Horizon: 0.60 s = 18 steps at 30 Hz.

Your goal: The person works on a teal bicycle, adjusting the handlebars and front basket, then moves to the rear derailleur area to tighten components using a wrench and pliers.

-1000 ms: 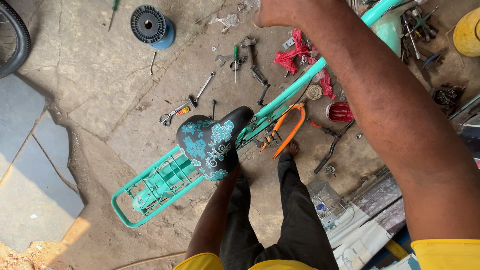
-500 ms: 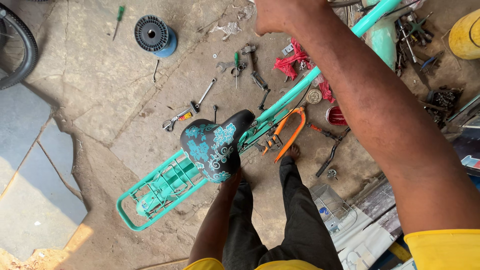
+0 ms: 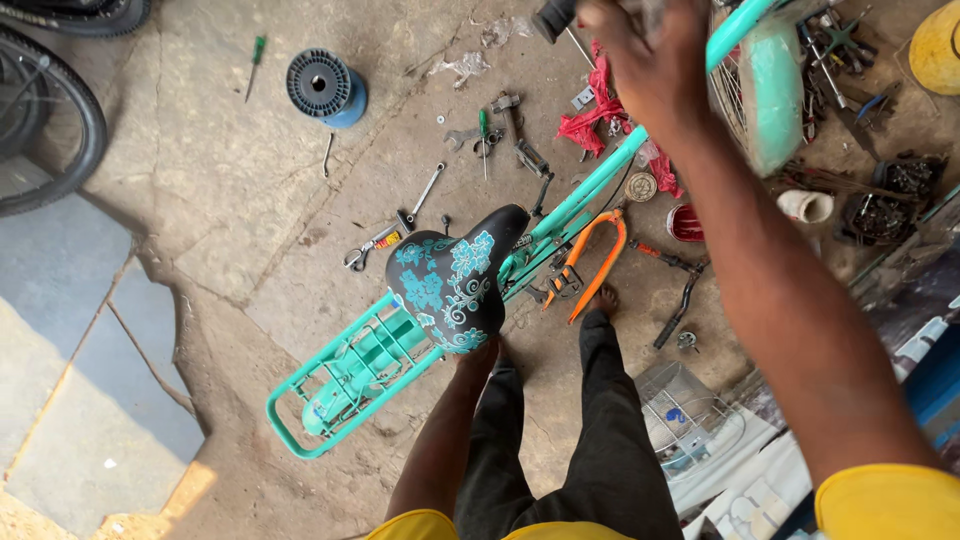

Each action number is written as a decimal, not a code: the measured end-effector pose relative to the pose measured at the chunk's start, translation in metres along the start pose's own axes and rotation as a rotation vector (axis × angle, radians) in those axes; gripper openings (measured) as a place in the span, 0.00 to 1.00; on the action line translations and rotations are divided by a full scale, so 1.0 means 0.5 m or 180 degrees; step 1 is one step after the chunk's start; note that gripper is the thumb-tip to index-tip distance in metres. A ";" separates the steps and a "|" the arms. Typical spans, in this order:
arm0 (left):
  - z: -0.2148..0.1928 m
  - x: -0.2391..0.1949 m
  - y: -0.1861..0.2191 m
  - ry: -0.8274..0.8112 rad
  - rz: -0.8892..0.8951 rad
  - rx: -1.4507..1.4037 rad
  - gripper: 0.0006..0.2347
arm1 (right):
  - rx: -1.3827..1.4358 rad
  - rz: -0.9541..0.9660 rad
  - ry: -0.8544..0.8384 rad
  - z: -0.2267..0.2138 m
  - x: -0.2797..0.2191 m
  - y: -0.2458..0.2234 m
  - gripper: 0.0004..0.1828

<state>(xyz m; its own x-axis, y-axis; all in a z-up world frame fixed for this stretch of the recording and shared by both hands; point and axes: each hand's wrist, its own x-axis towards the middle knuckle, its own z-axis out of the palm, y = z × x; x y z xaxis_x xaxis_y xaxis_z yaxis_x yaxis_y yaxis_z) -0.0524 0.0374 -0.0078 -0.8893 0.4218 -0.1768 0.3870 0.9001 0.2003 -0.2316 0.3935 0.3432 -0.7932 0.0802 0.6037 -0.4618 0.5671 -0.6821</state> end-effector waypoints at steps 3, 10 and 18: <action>0.010 -0.020 -0.020 -0.0083 0.0131 -0.0066 0.14 | 0.1306 0.1914 0.1206 -0.014 -0.237 -0.032 0.14; 0.071 -0.088 -0.043 -0.0421 -0.0009 -0.0372 0.14 | 0.2050 0.6219 0.1480 0.091 -0.852 -0.115 0.14; 0.091 -0.123 0.051 0.0086 -0.0122 -0.1104 0.05 | 0.1934 0.6515 0.1716 0.123 -1.238 -0.026 0.12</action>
<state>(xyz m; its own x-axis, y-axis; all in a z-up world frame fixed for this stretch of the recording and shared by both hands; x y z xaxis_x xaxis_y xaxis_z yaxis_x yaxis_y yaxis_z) 0.0233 0.0396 -0.0357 -0.9096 0.3810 -0.1659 0.2515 0.8224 0.5103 0.2411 0.2859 -0.0471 -0.1073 0.2765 -0.9550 0.5064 -0.8114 -0.2918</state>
